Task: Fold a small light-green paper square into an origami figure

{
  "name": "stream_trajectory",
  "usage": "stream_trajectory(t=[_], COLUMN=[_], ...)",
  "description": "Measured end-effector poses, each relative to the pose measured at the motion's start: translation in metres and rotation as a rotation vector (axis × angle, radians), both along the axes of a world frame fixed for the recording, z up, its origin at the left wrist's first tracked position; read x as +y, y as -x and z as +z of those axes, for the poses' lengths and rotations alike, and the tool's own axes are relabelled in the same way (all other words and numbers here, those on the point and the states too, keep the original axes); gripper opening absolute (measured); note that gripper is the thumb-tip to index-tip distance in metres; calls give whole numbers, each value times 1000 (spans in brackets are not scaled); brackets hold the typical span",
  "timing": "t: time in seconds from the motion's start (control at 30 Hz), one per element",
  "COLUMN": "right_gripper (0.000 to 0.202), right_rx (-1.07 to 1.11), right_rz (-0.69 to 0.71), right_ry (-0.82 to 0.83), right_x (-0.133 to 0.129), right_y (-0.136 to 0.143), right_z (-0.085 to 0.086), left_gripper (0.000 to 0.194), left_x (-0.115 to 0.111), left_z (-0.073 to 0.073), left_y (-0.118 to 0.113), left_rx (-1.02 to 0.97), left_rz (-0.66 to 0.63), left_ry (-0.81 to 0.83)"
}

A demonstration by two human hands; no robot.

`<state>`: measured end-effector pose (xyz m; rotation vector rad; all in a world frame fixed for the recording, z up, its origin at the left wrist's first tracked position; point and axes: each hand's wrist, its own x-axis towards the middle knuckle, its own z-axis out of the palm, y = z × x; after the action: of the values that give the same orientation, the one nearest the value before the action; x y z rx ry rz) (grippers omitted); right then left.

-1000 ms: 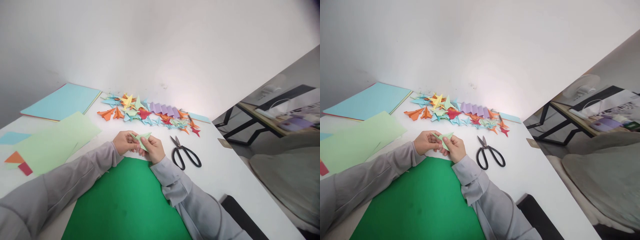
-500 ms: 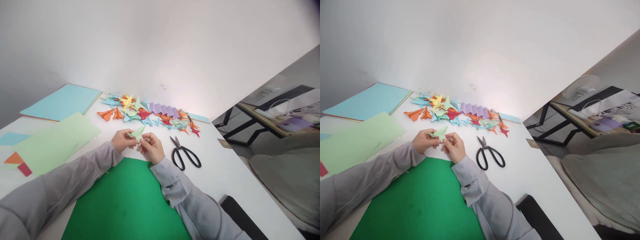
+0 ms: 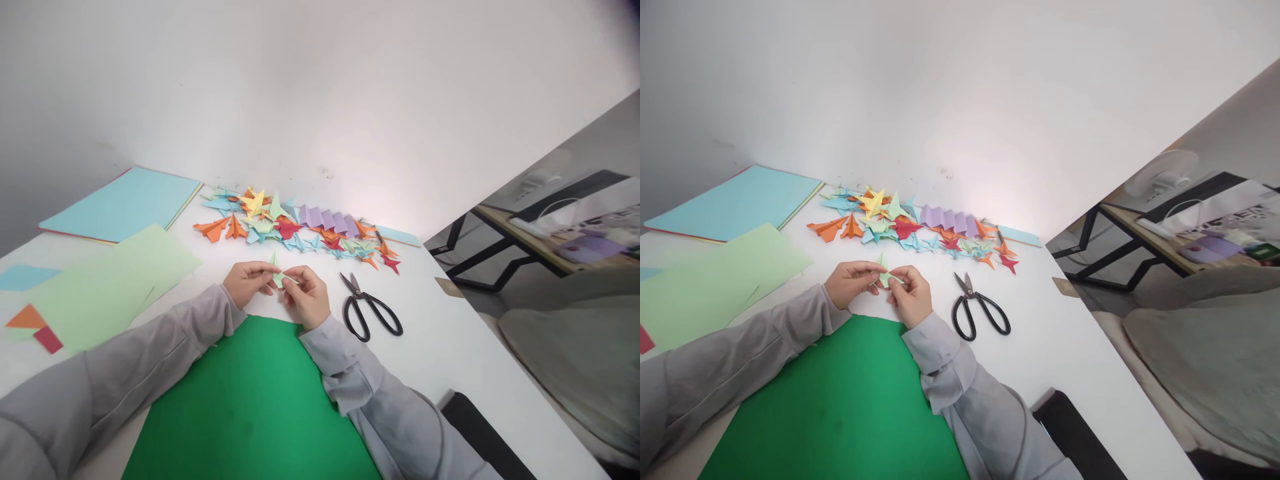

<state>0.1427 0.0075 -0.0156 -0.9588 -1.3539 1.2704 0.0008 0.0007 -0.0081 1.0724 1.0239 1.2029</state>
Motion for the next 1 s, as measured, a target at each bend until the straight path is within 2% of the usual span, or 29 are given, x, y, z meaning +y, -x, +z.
stream_trajectory(t=[0.2, 0.37, 0.53, 1.0], right_gripper=[17, 21, 19, 9], right_rx=[26, 88, 114, 199], right_rz=[21, 99, 101, 106], right_ry=[-4, 54, 80, 145], right_x=[-1, 1, 2, 2], right_y=[-1, -2, -3, -6], right_z=[2, 1, -1, 2], left_gripper=[32, 35, 33, 21], left_x=[-2, 3, 5, 1], left_z=[6, -5, -10, 6], left_y=[0, 2, 3, 1], left_rx=[27, -89, -117, -194], left_rz=[44, 40, 3, -9], left_ry=[27, 71, 60, 132])
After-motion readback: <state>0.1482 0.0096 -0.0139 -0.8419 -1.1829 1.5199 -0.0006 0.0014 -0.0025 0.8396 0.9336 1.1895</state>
